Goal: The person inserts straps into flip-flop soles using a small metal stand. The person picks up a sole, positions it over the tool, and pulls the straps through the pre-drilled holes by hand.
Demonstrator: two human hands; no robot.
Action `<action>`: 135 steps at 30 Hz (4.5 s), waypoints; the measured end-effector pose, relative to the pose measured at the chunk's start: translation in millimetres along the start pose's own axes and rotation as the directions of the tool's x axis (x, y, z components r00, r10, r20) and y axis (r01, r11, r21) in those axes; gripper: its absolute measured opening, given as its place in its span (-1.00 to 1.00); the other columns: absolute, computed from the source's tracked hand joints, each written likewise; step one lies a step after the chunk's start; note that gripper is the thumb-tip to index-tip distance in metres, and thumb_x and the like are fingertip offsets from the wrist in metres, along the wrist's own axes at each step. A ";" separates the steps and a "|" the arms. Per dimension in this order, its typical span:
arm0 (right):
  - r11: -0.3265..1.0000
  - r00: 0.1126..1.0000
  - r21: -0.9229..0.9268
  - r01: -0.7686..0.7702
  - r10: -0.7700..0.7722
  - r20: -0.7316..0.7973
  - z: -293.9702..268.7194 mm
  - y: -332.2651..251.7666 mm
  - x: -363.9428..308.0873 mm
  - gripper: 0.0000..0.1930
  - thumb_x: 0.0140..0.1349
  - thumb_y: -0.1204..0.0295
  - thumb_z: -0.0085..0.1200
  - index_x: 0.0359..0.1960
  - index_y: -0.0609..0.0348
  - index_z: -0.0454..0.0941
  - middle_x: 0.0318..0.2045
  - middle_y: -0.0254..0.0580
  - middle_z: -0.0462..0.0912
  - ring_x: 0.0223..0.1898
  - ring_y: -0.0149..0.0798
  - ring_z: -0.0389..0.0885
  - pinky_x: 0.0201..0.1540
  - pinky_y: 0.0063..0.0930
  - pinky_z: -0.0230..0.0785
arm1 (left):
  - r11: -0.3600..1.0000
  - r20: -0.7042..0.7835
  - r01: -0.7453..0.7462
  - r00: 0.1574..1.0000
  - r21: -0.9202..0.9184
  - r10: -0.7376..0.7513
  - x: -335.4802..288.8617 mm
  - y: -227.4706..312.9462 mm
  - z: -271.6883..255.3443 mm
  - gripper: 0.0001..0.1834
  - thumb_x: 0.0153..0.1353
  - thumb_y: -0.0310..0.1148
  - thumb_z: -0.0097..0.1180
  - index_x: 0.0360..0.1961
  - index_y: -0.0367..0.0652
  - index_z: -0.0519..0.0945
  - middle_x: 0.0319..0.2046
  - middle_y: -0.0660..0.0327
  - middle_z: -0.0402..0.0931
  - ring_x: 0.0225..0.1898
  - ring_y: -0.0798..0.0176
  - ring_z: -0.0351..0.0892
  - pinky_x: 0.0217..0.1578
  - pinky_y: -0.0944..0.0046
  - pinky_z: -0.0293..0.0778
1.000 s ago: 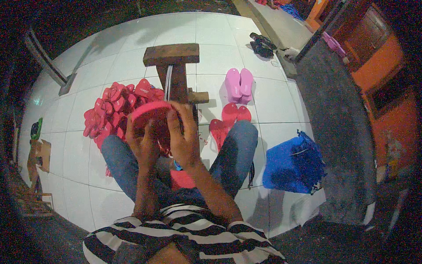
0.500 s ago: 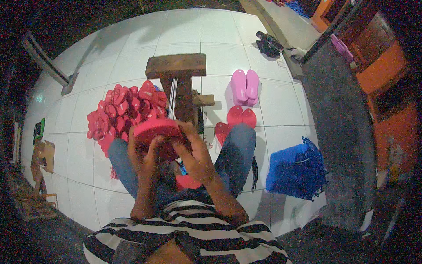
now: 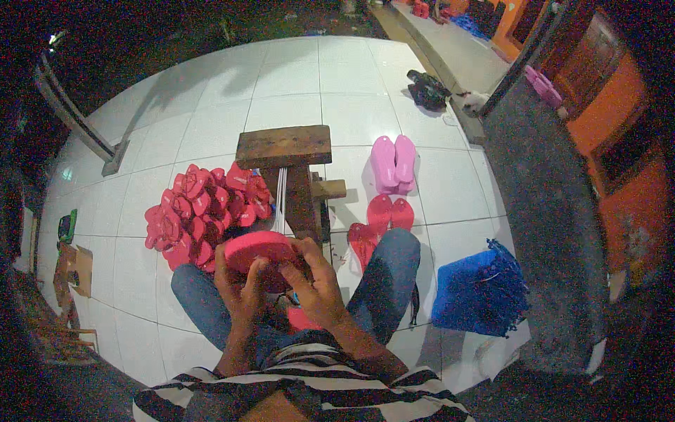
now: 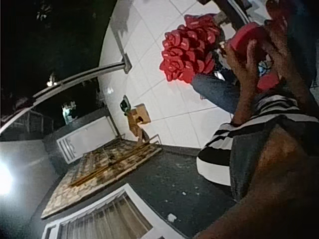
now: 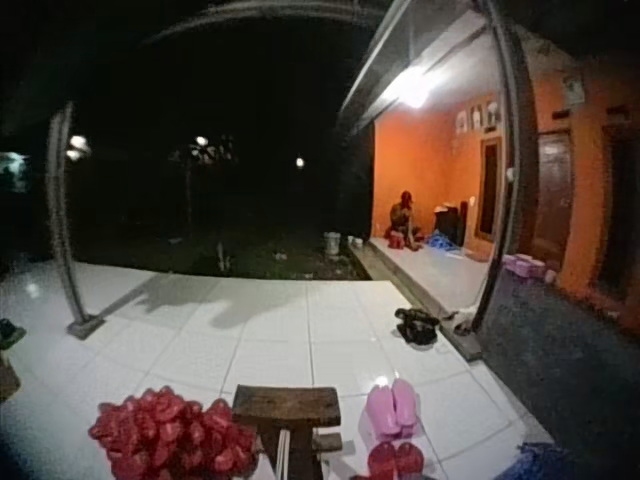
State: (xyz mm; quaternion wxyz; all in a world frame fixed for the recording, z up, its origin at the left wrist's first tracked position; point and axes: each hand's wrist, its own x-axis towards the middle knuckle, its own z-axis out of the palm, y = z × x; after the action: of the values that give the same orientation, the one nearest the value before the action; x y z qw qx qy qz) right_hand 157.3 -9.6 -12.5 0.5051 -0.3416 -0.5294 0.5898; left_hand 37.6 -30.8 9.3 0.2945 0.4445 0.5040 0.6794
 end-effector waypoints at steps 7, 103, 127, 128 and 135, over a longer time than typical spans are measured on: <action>0.999 0.992 -0.019 0.029 -0.031 -0.125 3.0 -6.5 9.8 -0.69 0.26 0.52 -0.08 0.04 0.32 0.39 -0.14 -0.11 0.47 -0.05 -0.27 0.44 0.05 -0.47 0.25 | 0.999 -0.007 0.048 0.999 -0.013 -0.048 8.2 12.2 13.0 -0.70 0.08 -0.57 0.23 -0.18 -0.28 0.42 -0.32 0.22 0.47 -0.29 0.42 0.46 -0.25 0.43 0.39; 0.980 0.992 -0.157 0.121 -0.125 -0.015 10.8 4.0 7.3 -0.71 0.34 0.30 -0.08 -0.09 0.28 0.47 -0.30 -0.20 0.46 -0.20 -0.30 0.47 -0.08 -0.46 0.29 | 0.988 -0.058 -0.154 0.987 -0.034 0.152 1.7 -5.6 -8.5 -0.67 0.06 -0.61 0.18 -0.15 -0.31 0.38 -0.30 0.12 0.41 -0.29 0.30 0.42 -0.22 0.36 0.36; 0.690 0.948 -0.700 0.183 -0.312 -0.060 1.2 6.1 -42.3 -0.71 0.01 0.37 0.28 -0.27 0.18 0.48 -0.32 -0.13 0.53 -0.26 -0.09 0.50 -0.17 -0.23 0.32 | 0.987 -0.020 0.151 0.988 0.051 -0.150 -29.1 15.3 -11.1 -0.69 0.20 -0.42 0.18 -0.09 -0.27 0.38 -0.28 0.19 0.51 -0.23 0.40 0.52 -0.21 0.42 0.44; 0.656 0.951 -0.739 0.154 -0.301 -0.070 1.4 12.5 -43.2 -0.72 0.01 0.38 0.28 -0.28 0.18 0.48 -0.32 -0.14 0.53 -0.25 -0.08 0.51 -0.17 -0.22 0.32 | 0.980 -0.043 0.193 0.981 0.049 -0.191 -29.7 11.0 -11.5 -0.69 0.21 -0.40 0.17 -0.10 -0.27 0.38 -0.29 0.19 0.51 -0.24 0.41 0.52 -0.21 0.42 0.44; 0.741 0.986 -0.660 0.122 -0.166 -0.005 -6.1 28.5 -35.9 -0.82 0.09 0.40 0.19 -0.33 0.19 0.48 -0.33 -0.08 0.54 -0.35 0.03 0.54 -0.26 -0.17 0.36 | 0.948 -0.016 0.312 0.950 0.058 -0.312 -22.2 -14.1 -7.5 -0.61 0.19 -0.38 0.19 0.01 -0.26 0.40 -0.28 0.17 0.56 -0.28 0.39 0.55 -0.26 0.42 0.45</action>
State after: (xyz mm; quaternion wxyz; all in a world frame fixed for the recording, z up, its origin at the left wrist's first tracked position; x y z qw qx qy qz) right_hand 165.6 -40.2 -46.1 0.4133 -0.4739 -0.7113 0.3140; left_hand 39.7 -48.4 -11.6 0.3831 0.3657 0.5890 0.6104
